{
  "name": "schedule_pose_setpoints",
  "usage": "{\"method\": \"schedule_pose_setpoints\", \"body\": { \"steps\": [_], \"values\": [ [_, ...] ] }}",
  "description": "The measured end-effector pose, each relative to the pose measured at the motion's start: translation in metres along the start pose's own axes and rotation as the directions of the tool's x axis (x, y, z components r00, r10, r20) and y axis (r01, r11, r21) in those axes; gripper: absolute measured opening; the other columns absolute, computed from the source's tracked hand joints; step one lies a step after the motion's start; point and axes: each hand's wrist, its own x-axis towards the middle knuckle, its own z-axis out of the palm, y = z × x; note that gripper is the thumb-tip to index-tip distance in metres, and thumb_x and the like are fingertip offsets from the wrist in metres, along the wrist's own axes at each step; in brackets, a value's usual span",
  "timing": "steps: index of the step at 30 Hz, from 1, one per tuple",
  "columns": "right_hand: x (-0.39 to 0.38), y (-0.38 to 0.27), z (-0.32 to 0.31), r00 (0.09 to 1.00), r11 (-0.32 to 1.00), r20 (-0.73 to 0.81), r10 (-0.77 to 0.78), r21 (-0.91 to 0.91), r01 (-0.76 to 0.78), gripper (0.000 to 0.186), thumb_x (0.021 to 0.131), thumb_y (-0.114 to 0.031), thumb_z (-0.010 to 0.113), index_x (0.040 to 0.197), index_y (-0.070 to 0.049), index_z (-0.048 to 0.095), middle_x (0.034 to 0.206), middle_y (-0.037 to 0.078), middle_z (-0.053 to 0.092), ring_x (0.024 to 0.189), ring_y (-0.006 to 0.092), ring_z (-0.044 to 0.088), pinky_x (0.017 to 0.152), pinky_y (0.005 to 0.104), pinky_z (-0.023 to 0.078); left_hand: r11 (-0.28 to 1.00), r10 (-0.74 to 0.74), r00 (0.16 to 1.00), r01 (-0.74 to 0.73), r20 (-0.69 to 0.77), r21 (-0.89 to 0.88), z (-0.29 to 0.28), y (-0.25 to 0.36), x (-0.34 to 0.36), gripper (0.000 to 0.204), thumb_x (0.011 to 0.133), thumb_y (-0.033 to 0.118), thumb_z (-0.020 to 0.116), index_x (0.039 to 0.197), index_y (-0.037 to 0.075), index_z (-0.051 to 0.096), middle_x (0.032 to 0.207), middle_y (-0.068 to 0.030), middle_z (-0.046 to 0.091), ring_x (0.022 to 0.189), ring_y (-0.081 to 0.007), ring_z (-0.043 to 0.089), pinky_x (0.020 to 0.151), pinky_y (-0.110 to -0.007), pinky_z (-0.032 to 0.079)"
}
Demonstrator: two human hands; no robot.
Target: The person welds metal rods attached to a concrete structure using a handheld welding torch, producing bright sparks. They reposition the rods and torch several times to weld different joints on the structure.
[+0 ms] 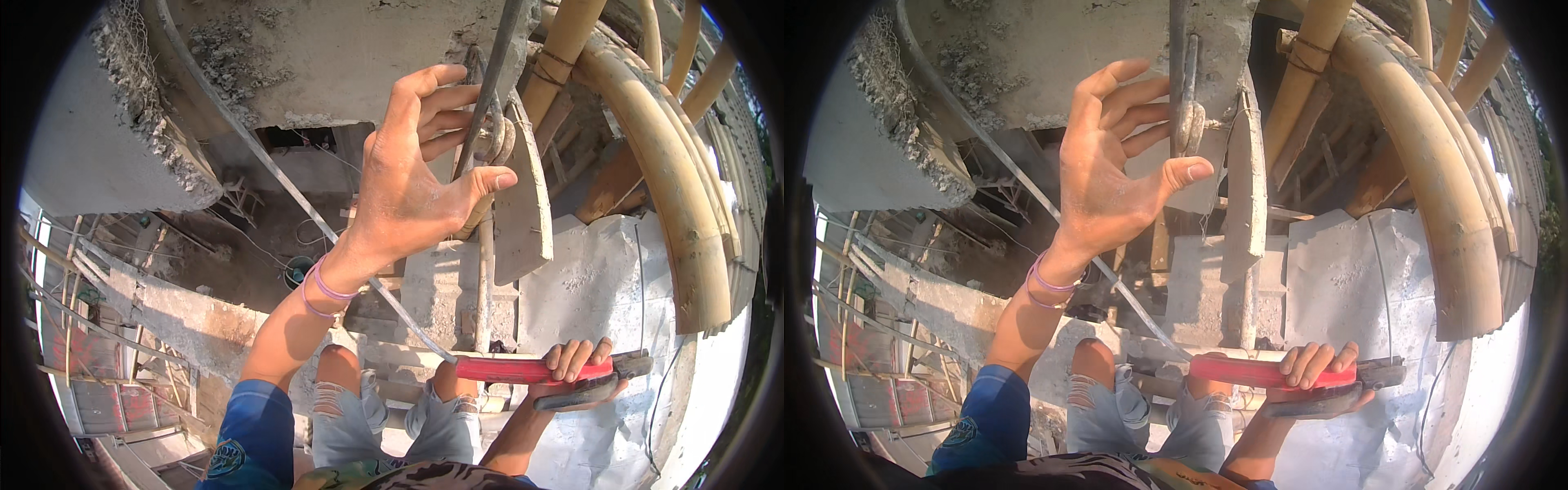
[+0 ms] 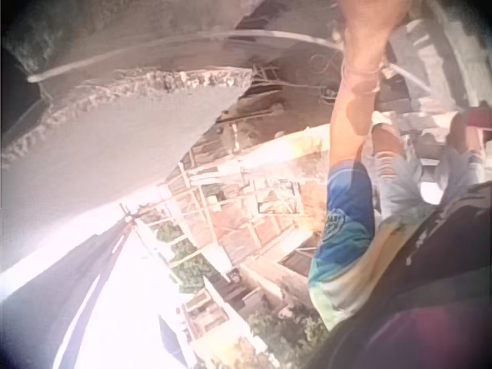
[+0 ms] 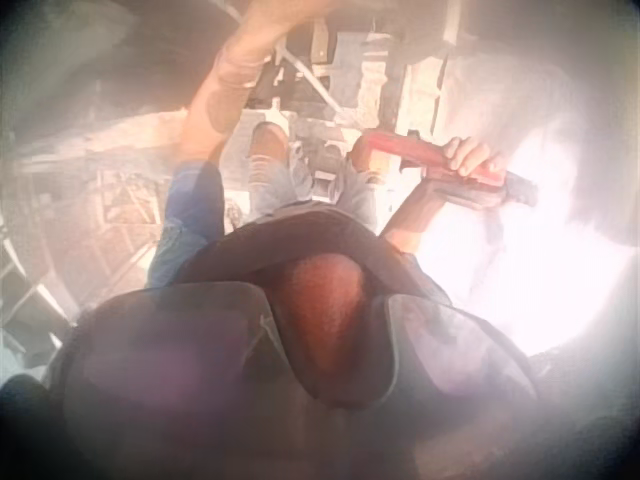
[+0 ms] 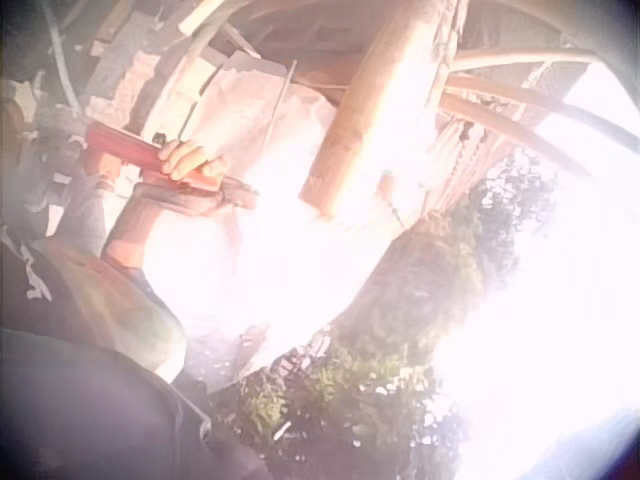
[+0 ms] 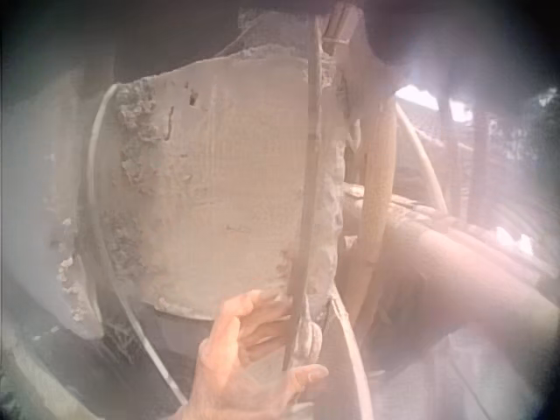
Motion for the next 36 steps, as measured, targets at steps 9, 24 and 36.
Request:
{"method": "schedule_pose_setpoints", "body": {
  "steps": [9,24,36],
  "values": [
    [0.026,-0.067,0.087,0.97,0.988,-0.198,0.144,0.077,-0.131,0.063,0.092,-0.069,0.05,0.094,-0.006,0.044,0.065,0.014,0.049,0.047,0.0247,0.051,0.05,0.0404,0.051,0.871,-0.342,0.936,0.283,0.084,0.402,-0.006,0.034,0.011,0.069,0.066,0.029,0.091,0.12,-0.004,0.062,0.096,-0.0131,0.072,0.093,-0.0217,0.067,0.082,-0.036,0.056],
    [0.058,-0.045,0.124,0.865,0.963,-0.454,0.212,0.246,-0.106,0.069,0.095,-0.074,0.028,0.109,-0.008,0.046,0.074,0.012,0.05,0.048,0.0205,0.052,0.046,0.0368,0.051,0.772,-0.628,0.77,0.599,0.112,0.21,-0.001,0.052,0.013,0.067,0.082,0.02,0.083,0.128,-0.011,0.047,0.117,-0.0174,0.064,0.099,-0.0183,0.066,0.089,-0.032,0.057],
    [0.038,-0.082,0.154,0.723,0.959,-0.631,0.282,0.214,-0.187,0.06,0.095,-0.069,0.038,0.111,-0.013,0.048,0.083,0.009,0.05,0.055,0.0205,0.052,0.052,0.0373,0.047,0.695,-0.708,0.7,0.664,0.099,0.275,0.003,0.063,0.018,0.061,0.084,0.02,0.081,0.126,-0.008,0.048,0.123,-0.0152,0.063,0.101,-0.0168,0.066,0.09,-0.031,0.056]
  ]
}}
